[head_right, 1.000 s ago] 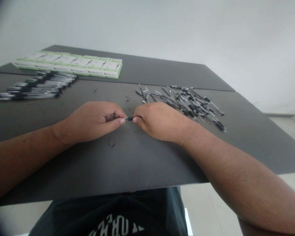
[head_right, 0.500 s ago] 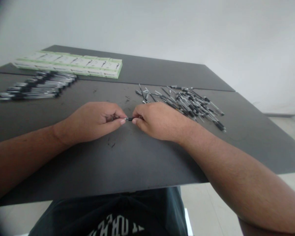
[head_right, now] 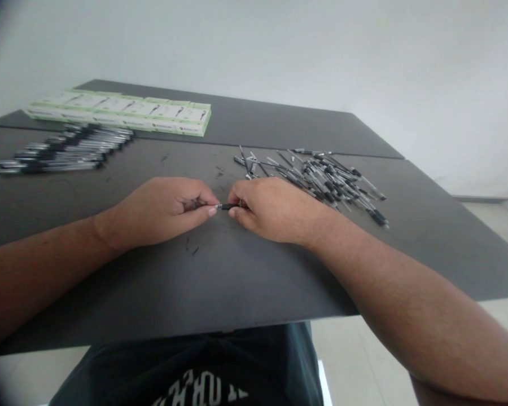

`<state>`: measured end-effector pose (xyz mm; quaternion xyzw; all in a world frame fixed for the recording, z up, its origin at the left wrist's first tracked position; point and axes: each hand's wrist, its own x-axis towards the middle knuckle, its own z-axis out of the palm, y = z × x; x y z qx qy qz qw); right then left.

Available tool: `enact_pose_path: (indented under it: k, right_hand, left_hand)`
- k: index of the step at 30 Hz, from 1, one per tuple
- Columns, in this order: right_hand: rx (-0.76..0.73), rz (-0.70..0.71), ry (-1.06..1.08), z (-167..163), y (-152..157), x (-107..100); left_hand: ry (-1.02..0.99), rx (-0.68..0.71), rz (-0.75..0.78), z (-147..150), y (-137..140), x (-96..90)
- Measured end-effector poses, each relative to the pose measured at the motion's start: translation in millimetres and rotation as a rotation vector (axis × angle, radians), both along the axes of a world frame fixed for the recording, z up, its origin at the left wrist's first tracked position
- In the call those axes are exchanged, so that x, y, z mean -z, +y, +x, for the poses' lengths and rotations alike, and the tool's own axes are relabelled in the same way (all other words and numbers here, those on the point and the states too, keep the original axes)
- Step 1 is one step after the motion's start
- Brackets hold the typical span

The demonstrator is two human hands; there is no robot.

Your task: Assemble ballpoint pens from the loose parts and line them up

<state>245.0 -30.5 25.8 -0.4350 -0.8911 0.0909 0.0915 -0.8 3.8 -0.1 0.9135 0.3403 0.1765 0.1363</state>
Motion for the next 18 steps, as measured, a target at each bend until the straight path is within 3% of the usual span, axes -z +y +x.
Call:
enact_pose_path:
  k: [6,12,18]
  right_hand:
    - [-0.044,-0.020,-0.056,-0.1,0.7,0.6]
    - [0.015,0.014,-0.024,0.7,0.9,0.8]
    - [-0.053,0.019,-0.091,-1.8,-0.5,-1.1]
  left_hand:
    - [-0.004,0.009,0.006,-0.5,0.4,0.6]
    - [0.000,0.005,0.008,0.8,0.4,1.1]
    - [0.002,-0.006,0.012,-1.3,1.1,1.7]
